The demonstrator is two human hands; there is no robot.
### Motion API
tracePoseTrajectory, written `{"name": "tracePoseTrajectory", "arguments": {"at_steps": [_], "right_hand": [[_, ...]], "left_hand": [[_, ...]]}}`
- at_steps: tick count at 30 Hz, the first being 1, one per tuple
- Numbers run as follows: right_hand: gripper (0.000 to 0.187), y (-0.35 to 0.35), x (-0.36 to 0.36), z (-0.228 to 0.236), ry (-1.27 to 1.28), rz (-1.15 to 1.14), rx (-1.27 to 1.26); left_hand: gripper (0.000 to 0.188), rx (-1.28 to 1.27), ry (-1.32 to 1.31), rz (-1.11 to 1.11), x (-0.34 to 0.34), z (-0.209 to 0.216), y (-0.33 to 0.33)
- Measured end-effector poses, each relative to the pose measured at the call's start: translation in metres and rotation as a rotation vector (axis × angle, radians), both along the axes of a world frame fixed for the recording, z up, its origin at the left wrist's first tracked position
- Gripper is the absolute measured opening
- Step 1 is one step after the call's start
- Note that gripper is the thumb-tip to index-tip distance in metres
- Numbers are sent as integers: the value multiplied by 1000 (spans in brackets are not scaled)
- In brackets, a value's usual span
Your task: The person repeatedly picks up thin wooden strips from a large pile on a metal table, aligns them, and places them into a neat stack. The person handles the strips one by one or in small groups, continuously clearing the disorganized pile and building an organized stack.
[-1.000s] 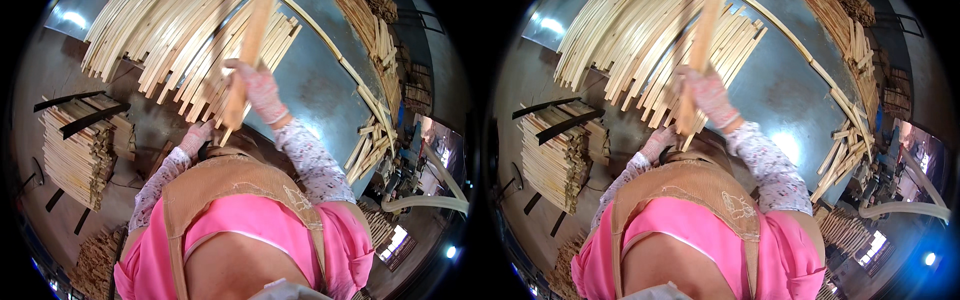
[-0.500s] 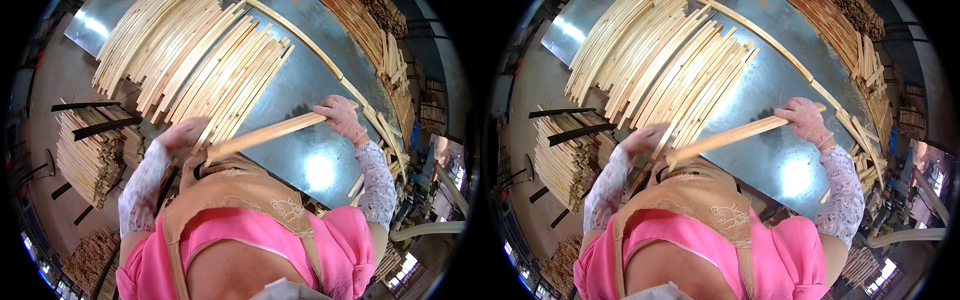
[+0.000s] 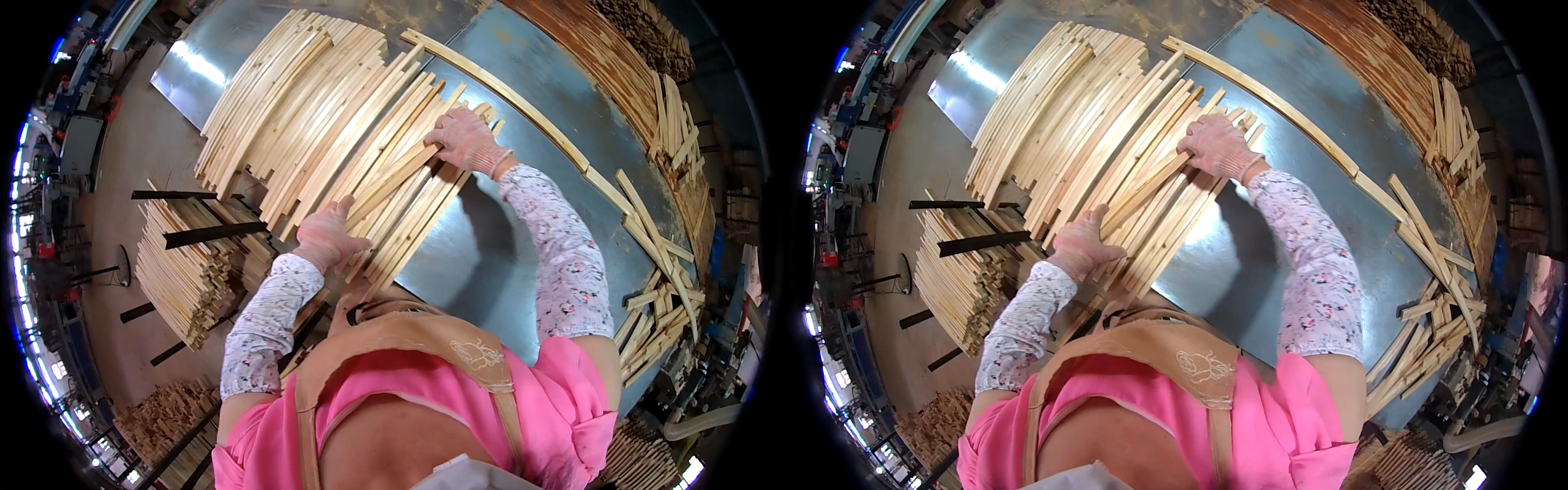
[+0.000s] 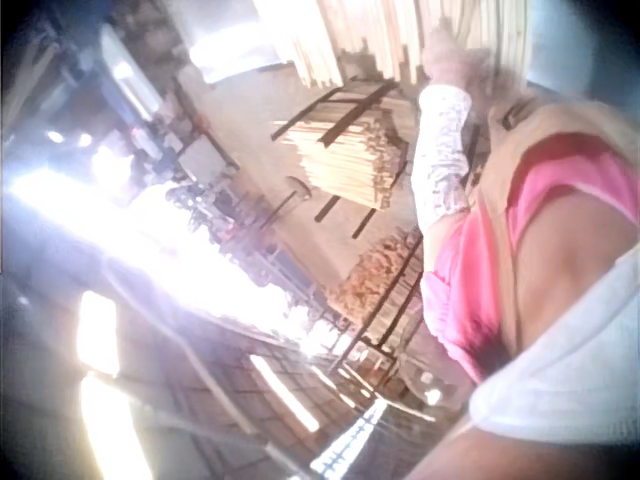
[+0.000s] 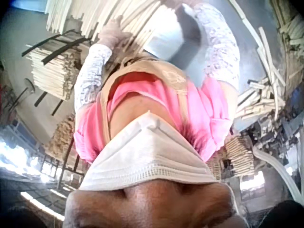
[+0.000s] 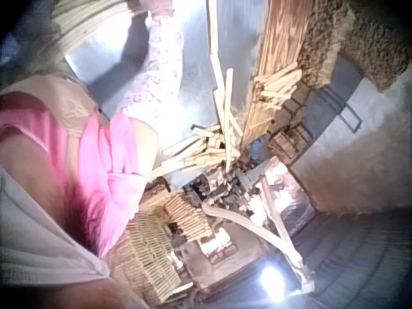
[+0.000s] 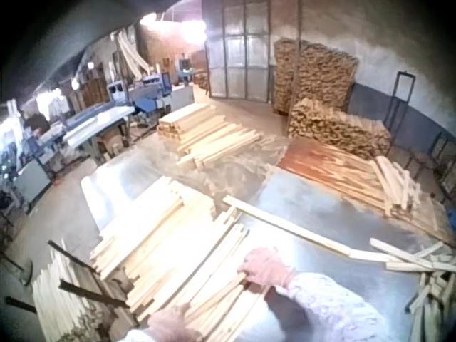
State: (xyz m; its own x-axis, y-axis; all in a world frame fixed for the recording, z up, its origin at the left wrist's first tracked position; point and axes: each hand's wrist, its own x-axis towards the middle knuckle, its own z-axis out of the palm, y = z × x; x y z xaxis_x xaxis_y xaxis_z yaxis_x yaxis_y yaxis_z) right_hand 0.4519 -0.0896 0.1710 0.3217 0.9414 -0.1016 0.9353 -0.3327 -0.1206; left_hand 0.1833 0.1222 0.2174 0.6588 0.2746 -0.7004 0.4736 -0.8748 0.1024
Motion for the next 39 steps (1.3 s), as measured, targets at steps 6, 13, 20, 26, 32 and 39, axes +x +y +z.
{"name": "tracePoseTrajectory", "arguments": {"at_steps": [6,13,20,26,32,39], "right_hand": [[42,14,-5,2,-80,-108,369],[45,4,55,-25,13,-602,244],[45,42,88,-52,99,-623,235],[50,63,131,-76,209,-662,-34],[48,56,147,-89,400,-686,85],[46,39,102,-21,749,-692,836]], "left_hand": [[69,113,-319,35,-23,-80,36],[70,374,-383,163,42,-66,189],[68,674,-455,-125,36,-86,258],[72,280,-647,-9,37,-90,144],[75,103,-828,-189,14,-125,11],[48,-15,-863,201,-1,-146,31]]}}
